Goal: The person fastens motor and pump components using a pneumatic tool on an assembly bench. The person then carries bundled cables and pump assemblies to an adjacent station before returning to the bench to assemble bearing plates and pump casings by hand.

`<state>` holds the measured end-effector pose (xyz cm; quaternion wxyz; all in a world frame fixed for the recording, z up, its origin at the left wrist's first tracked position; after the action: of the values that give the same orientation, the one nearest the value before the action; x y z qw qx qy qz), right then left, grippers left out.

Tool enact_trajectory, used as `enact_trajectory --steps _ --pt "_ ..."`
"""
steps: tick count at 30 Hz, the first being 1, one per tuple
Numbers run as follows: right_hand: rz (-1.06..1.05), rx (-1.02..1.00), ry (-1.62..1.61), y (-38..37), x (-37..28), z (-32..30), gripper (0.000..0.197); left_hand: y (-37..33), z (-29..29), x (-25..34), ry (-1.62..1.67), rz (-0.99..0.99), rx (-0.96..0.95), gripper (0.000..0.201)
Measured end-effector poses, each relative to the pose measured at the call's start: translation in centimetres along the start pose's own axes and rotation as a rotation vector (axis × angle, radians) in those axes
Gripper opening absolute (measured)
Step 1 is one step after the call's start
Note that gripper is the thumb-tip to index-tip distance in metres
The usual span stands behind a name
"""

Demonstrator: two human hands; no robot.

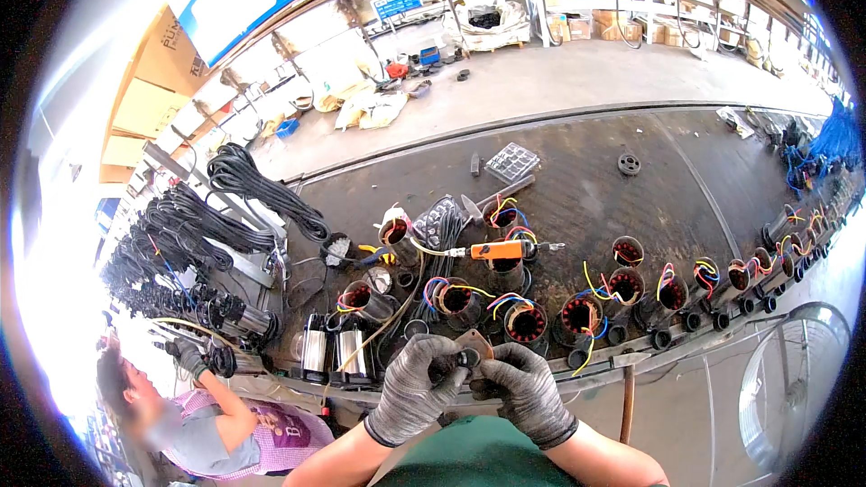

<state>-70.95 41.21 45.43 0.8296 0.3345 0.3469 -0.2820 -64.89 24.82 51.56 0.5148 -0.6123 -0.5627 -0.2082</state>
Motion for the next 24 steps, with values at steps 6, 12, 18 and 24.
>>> enact_trajectory --steps 6,12,18,24 --pt "0.016 -0.044 0.072 0.2 0.5 -0.4 0.022 0.6 0.2 -0.6 -0.015 -0.001 -0.085 0.029" --pt "0.029 -0.087 0.067 0.1 0.7 -0.4 0.022 0.8 -0.3 0.7 -0.252 0.115 -0.096 0.024" --pt "0.051 -0.145 0.091 -0.1 1.0 0.1 0.024 2.7 -0.8 -0.7 -0.030 0.041 0.012 0.034" --pt "-0.088 -0.256 0.326 -0.6 0.8 1.0 0.027 4.9 -1.5 -0.6 0.053 -0.255 0.194 0.049"
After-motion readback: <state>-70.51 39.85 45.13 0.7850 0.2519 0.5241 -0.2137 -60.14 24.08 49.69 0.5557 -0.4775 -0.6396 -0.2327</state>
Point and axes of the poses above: each hand's wrist, its own y-axis away from the middle knuckle, its own z-axis out of the palm, x = y × z, the point moved 2 cm from there along -y, towards the middle knuckle, and after that the axes turned 12 degrees about y, right-handed, at the moved point
